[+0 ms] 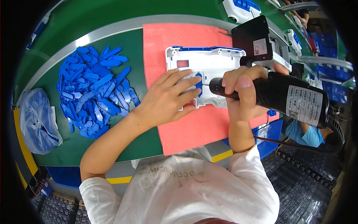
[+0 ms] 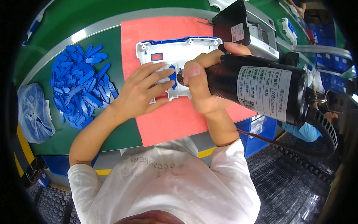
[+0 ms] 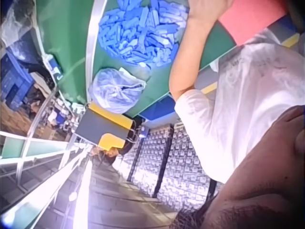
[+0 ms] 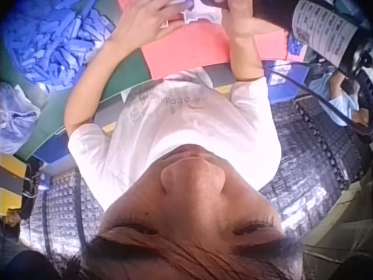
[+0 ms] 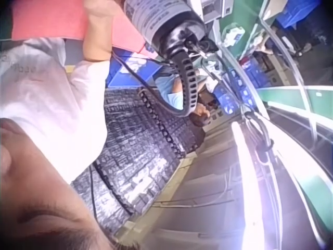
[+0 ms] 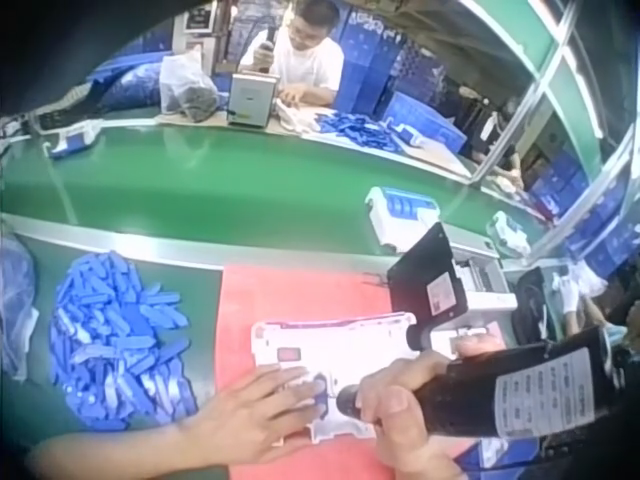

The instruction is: Assembling plastic components of a toy gun using an electric screwdriver at a factory workbench.

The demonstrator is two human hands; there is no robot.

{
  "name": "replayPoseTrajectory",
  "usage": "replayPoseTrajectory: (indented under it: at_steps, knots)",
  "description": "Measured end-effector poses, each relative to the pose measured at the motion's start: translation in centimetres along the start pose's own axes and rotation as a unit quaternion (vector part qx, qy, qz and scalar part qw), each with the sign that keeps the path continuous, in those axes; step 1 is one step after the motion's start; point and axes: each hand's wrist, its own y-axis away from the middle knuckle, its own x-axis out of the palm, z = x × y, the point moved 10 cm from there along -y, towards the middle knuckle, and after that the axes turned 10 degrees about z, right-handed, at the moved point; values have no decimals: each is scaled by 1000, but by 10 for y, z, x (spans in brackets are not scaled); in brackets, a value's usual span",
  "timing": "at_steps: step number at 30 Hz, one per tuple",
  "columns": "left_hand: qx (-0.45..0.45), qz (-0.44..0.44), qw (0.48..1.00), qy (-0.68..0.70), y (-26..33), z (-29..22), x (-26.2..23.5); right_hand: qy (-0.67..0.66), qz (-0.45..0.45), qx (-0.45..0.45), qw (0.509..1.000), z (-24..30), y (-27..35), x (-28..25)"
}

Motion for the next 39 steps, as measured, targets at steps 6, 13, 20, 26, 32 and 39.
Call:
replayPoseTrajectory:
  at_steps: [6,13,20,26,32,39]
  knots:
    - [-2,0,1000,2,0,0,0,-40,3,-20,999,6,-1,2]
    - [0,-8,1000,-8,1,-1,-1,-36,12,-10,999,3,0,1]
    - [-1,-10,1000,-12,0,-1,-1,96,109,-7,989,4,0,10]
    - [0,-14,1000,-13,1,-1,0,111,149,-16,982,3,1,16]
    - [-2,-8,1000,-13,2,-1,1,86,156,-17,984,1,1,18]
    - [-4,-10,1000,-14,2,-2,0,67,197,-38,977,3,1,24]
